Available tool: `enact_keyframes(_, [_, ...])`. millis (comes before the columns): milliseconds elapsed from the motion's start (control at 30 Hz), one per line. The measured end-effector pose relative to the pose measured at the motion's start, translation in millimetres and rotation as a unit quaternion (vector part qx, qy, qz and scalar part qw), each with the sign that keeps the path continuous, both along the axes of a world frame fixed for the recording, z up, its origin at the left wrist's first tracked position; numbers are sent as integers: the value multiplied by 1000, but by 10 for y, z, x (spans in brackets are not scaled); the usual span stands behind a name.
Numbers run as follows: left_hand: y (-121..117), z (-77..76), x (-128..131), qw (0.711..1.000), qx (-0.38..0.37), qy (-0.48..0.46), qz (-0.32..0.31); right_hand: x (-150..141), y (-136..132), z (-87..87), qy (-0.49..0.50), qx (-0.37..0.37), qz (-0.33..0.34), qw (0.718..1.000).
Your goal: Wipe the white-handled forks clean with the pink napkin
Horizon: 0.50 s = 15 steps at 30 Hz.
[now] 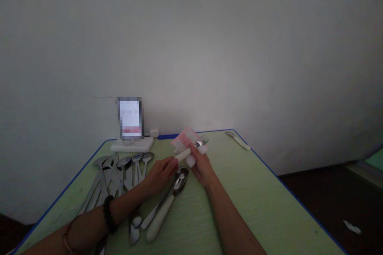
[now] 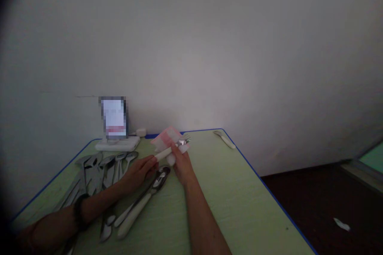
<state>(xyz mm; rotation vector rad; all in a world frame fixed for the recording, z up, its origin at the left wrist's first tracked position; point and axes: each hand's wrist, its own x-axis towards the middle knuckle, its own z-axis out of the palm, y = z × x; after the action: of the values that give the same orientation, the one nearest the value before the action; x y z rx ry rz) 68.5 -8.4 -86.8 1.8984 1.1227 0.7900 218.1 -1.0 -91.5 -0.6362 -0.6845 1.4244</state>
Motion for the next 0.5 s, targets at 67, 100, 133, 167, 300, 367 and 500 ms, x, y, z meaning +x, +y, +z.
enact_keyframes(67, [-5, 6, 1, 1000, 0, 4, -4, 4, -11, -8, -19, 6, 15, 1000])
enact_keyframes(100, [-7, 12, 2, 1000, 5, 10, -5, 6, -15, -17, -31, 10, 26, 999])
enact_keyframes(133, [-9, 19, 4, 1000, 13, 17, -6, 9, -16, -29, -43, 14, 37, 998])
enact_keyframes(167, [-10, 28, 7, 1000, 20, 23, -7, 13, -15, -44, -58, 19, 49, 997])
enact_keyframes(300, [-8, 47, 16, 999, 36, 32, -8, 36, -5, -100, -133, 27, 82, 987])
enact_keyframes(367, [1, 37, 16, 999, 43, 26, -5, 46, -11, -103, -172, 26, 92, 980])
enact_keyframes(500, [18, 5, 10, 999, 36, 13, 6, 49, -43, -61, -203, 32, 94, 974])
